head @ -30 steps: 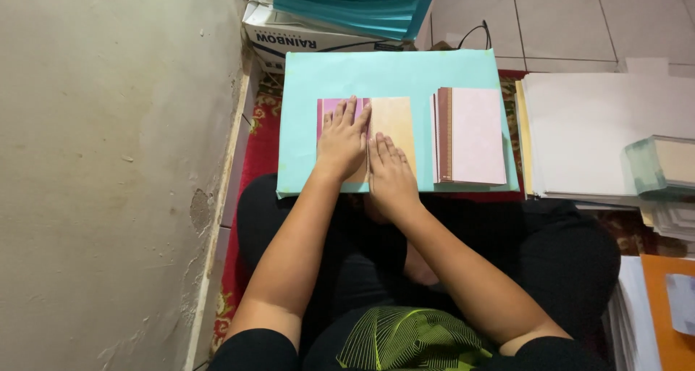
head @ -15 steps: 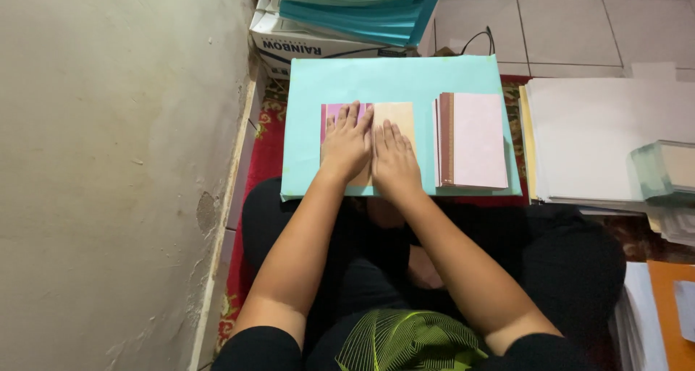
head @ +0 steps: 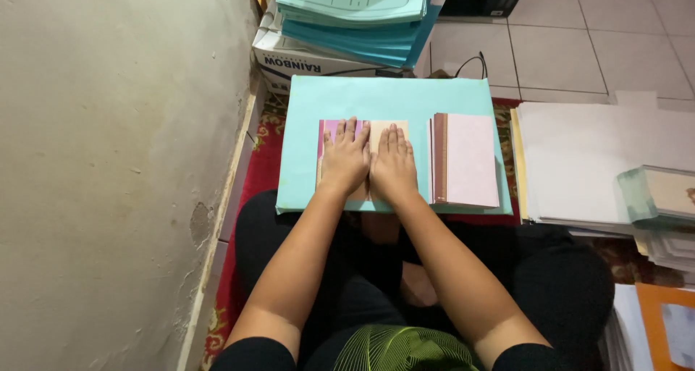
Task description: The person sits on the floor and folds small books by hand. They open a book, fold the cover inward, and press down to flatten the crease. The person repeats this process with multiple books, stacking the finished ones on a light blue surface.
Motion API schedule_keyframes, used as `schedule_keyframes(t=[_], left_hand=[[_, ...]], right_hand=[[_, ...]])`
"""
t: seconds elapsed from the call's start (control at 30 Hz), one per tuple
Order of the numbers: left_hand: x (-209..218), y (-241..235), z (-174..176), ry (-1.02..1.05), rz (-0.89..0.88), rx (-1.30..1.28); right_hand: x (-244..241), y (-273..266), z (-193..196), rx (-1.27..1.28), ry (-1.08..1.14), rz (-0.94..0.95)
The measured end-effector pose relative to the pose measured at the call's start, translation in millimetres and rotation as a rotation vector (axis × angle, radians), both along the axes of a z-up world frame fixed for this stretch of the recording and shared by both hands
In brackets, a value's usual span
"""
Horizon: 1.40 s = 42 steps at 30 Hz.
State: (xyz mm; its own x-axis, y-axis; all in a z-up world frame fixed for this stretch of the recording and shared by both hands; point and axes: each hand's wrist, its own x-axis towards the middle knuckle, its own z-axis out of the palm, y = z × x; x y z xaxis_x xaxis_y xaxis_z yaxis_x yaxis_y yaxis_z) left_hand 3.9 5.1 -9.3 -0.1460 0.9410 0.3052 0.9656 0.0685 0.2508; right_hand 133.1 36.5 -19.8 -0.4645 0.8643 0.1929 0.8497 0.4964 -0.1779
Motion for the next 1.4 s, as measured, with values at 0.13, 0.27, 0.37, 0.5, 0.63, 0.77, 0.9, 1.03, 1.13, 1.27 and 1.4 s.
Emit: schedule_keyframes(t=[0.13,0.27,0.37,0.5,0.63,0.77,0.9,1.03,1.13,1.27,1.4], left_hand=[[2.7,-0.9,2.1,-0.007,0.002,0.013],[1.3,-2.4,6.0,-0.064,0.026,0.027],[4.1,-3.6,12.9,-0.044,0.035,0.052],[6.4,-10.6,28.2,-0.062,0.028,0.011],[7.8,-13.4,30.6,-0.096,0.02,-0.029],[3.9,-8.4,23.8,-0.131,0.026,-0.037],[-29.2,6.9,-19.7,-0.026,-0.186,0.116],[-77.1,-40.7,17.5,-0.818,0.034,0.529],[-109.2,-70.0,-1.8,-0.535,0.287,0.508],[-90.8,-83.9,34.0,-0.738,0.523,-0.015],[-97.0,-80.4,6.1,-0.671,0.537,-0.198]], right_hand=[[2.2,-0.8,-5.9,0.11,0.03,-0.005],[15.1,-31.6,-3.0,0.165,0.065,0.01],[31.0,-59.6,2.3,0.198,0.078,0.027],[40.4,-68.5,3.6,0.206,0.055,0.065],[43.3,-73.0,8.6,0.147,0.053,0.067],[54.7,-87.8,14.2,0.152,0.028,0.096],[81.9,-126.3,41.4,0.176,0.31,0.209],[177.0,-111.2,56.5,0.273,0.563,0.135],[255.5,-56.5,57.2,0.26,0.826,-0.119],[281.1,20.1,49.7,-0.232,0.99,-0.428],[288.8,71.7,-44.1,-0.733,1.184,-0.38]])
